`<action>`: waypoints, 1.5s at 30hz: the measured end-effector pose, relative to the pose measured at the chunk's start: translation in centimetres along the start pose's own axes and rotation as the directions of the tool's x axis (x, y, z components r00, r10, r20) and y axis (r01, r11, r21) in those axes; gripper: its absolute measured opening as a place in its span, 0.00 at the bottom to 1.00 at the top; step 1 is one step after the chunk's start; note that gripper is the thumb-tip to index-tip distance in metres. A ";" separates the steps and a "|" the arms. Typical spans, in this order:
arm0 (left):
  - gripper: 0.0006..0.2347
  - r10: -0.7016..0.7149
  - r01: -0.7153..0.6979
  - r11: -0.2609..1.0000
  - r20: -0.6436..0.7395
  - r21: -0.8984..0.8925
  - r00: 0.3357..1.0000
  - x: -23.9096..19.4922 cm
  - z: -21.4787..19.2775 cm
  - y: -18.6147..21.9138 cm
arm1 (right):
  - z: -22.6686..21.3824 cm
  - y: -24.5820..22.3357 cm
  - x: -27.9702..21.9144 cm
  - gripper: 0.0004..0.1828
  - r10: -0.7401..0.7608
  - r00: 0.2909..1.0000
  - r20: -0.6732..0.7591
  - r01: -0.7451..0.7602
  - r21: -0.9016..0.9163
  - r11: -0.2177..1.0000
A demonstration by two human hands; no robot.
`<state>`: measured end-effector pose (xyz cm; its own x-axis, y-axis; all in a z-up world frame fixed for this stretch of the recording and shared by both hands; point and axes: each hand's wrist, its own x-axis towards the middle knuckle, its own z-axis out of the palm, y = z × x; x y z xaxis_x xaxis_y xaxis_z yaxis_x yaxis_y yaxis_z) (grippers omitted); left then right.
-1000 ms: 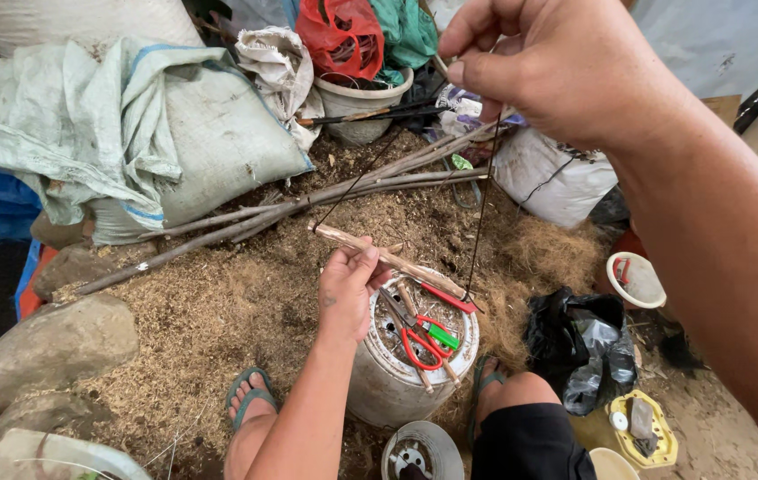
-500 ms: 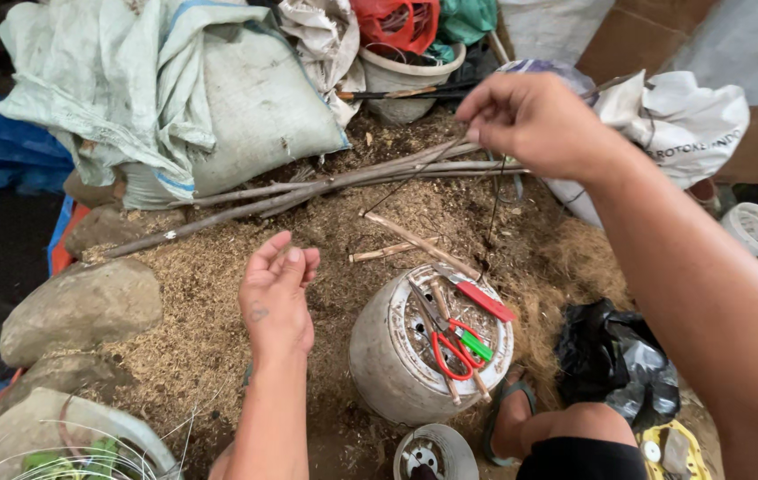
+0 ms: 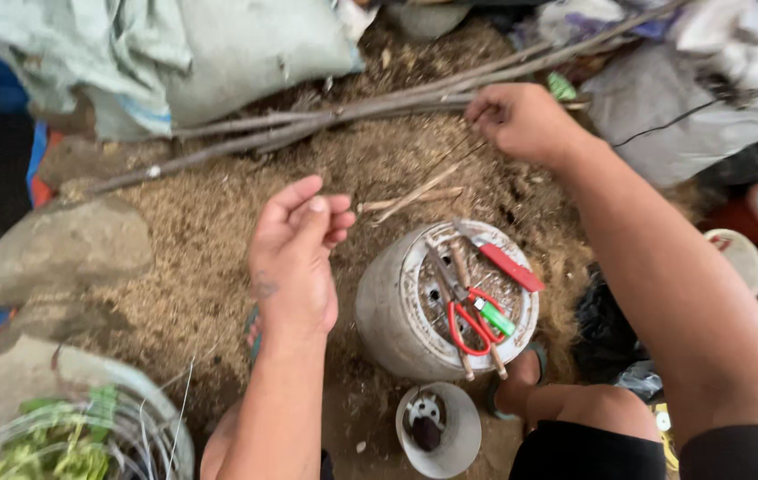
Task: The person sits on the ground and assembles a fishing rig by threading a line through a small wooden stick and tying knots. They use scissors to trim the line and repeat the process with another stick.
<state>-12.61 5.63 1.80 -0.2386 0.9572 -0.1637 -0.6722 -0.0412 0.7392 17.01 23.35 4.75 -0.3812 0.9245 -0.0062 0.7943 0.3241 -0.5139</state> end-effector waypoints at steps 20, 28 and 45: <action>0.09 -0.014 0.010 0.998 0.062 0.068 0.998 -0.9 0.6 0.1 | 8.0 6.3 -2.3 0.08 0.040 0.995 -0.086 -0.072 -0.409 0.910; 0.08 -0.036 0.031 0.997 0.069 0.066 0.997 -1.3 0.6 1.0 | 9.0 5.1 -9.9 0.12 -0.015 0.972 -0.233 -0.057 -0.298 0.953; 0.09 -0.077 0.067 0.994 0.116 0.089 0.990 -1.8 1.0 0.0 | 16.5 3.4 -24.3 0.24 0.499 0.867 0.012 -0.491 -0.153 0.858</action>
<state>-11.44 4.25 2.74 -0.1033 0.9843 -0.1431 -0.6218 0.0484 0.7817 21.19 -1.32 -10.96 0.0602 0.9605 -0.2716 0.9406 -0.1456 -0.3067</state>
